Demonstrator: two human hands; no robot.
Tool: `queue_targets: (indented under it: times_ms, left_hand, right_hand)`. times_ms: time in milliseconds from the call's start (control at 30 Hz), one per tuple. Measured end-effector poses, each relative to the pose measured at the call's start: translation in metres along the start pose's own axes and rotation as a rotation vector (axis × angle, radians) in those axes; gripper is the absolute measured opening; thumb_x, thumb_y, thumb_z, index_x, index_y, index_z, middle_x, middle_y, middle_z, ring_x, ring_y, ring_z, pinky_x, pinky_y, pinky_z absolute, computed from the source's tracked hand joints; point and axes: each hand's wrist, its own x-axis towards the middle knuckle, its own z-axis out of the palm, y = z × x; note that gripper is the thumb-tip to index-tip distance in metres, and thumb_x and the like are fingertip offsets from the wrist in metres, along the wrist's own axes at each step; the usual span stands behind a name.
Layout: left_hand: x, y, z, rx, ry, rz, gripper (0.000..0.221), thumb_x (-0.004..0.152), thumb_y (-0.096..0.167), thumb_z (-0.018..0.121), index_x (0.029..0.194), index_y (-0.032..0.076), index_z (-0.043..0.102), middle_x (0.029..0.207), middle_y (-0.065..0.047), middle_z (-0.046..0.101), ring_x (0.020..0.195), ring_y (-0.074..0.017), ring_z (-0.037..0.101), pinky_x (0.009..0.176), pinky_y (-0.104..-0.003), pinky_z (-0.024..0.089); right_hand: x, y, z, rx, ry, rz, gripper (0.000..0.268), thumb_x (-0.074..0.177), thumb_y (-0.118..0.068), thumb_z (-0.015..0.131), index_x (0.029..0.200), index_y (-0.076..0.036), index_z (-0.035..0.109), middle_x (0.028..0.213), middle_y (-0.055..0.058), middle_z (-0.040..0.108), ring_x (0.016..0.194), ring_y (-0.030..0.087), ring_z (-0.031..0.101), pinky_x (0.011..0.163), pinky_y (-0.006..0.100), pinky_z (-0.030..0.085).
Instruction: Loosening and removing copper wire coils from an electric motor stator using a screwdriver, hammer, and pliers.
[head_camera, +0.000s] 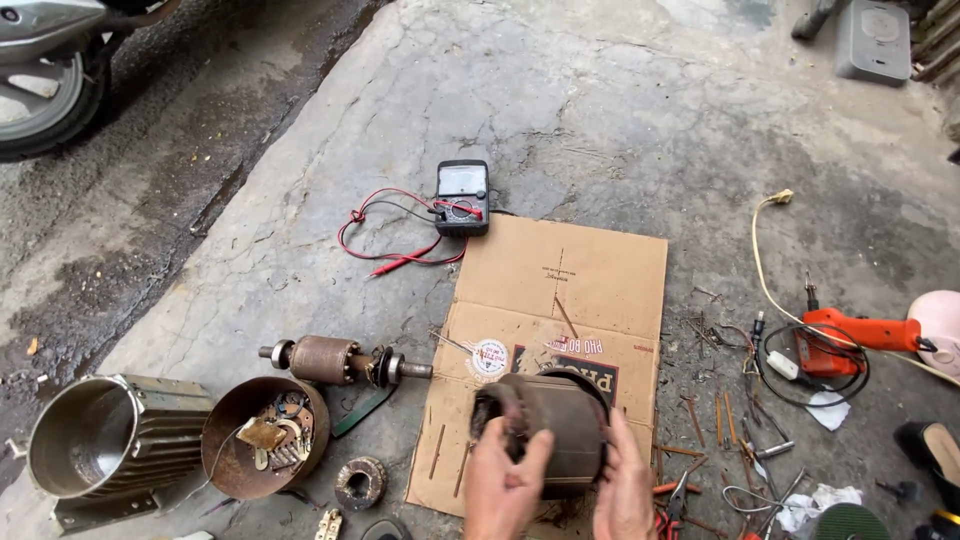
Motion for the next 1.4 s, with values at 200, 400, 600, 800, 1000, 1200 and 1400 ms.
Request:
queue_targets:
  times_ms: [200,400,600,800,1000,1200,1400]
  left_hand:
    - [0.007,0.019,0.052,0.212,-0.024,0.072,0.03,0.098,0.043,0.072,0.119,0.022,0.073,0.085,-0.001,0.084,0.072,-0.0259,0.08,0.074,-0.04,0.065]
    - [0.039,0.021,0.066,0.262,-0.01,0.326,0.029,0.102,0.033,0.064,0.111,0.005,0.062,0.076,-0.006,0.077,0.057,-0.0295,0.074,0.059,-0.044,0.064]
    - [0.035,0.031,0.049,0.101,-0.288,0.189,0.061,0.09,0.018,0.057,0.145,-0.007,0.043,0.109,-0.021,0.074,0.082,-0.0342,0.079,0.072,-0.04,0.069]
    - [0.03,0.027,0.05,0.044,-0.388,0.207,0.087,0.09,0.016,0.054,0.164,-0.018,0.023,0.144,-0.04,0.059,0.128,-0.0473,0.069,0.11,-0.045,0.059]
    - [0.039,0.015,0.011,-0.205,-0.45,0.194,0.071,0.096,0.006,0.05,0.166,-0.002,0.037,0.161,-0.034,0.049,0.068,-0.0116,0.07,0.059,-0.02,0.053]
    - [0.08,-0.023,-0.03,-0.357,0.006,0.045,0.039,0.105,0.025,0.063,0.143,0.02,0.074,0.122,-0.003,0.084,0.054,-0.006,0.057,0.039,-0.019,0.041]
    - [0.073,-0.022,-0.015,-0.237,-0.092,0.069,0.045,0.101,0.03,0.07,0.144,0.017,0.066,0.135,-0.009,0.078,0.114,-0.0216,0.082,0.088,-0.037,0.074]
  right_hand:
    - [0.064,0.021,-0.042,-0.664,0.219,-0.237,0.079,0.105,-0.057,0.047,0.158,0.0,0.059,0.17,0.021,0.049,0.154,0.038,0.048,0.127,0.049,0.039]
    - [0.042,-0.016,-0.021,-0.777,0.006,-0.444,0.069,0.105,-0.05,0.046,0.153,-0.003,0.063,0.168,0.006,0.06,0.152,0.023,0.057,0.125,0.036,0.042]
    - [0.026,-0.063,0.014,-1.065,-0.021,-0.255,0.076,0.097,-0.059,0.051,0.157,-0.016,0.066,0.165,0.008,0.065,0.153,0.026,0.061,0.125,0.044,0.048]
    - [0.016,-0.093,0.027,-1.138,0.026,-0.014,0.075,0.094,-0.046,0.068,0.163,-0.015,0.063,0.163,0.011,0.068,0.148,0.03,0.065,0.125,0.048,0.051]
    - [0.046,-0.081,-0.002,-1.268,-0.054,-0.141,0.08,0.092,-0.054,0.063,0.163,-0.016,0.06,0.167,0.007,0.065,0.154,0.025,0.063,0.126,0.042,0.051]
    - [0.065,-0.084,-0.017,-1.312,-0.132,-0.195,0.08,0.093,-0.054,0.059,0.163,-0.014,0.058,0.169,0.008,0.062,0.155,0.025,0.064,0.129,0.041,0.051]
    - [0.059,-0.088,-0.008,-1.36,-0.118,-0.21,0.077,0.092,-0.053,0.059,0.16,-0.016,0.063,0.166,0.004,0.067,0.154,0.021,0.065,0.128,0.038,0.05]
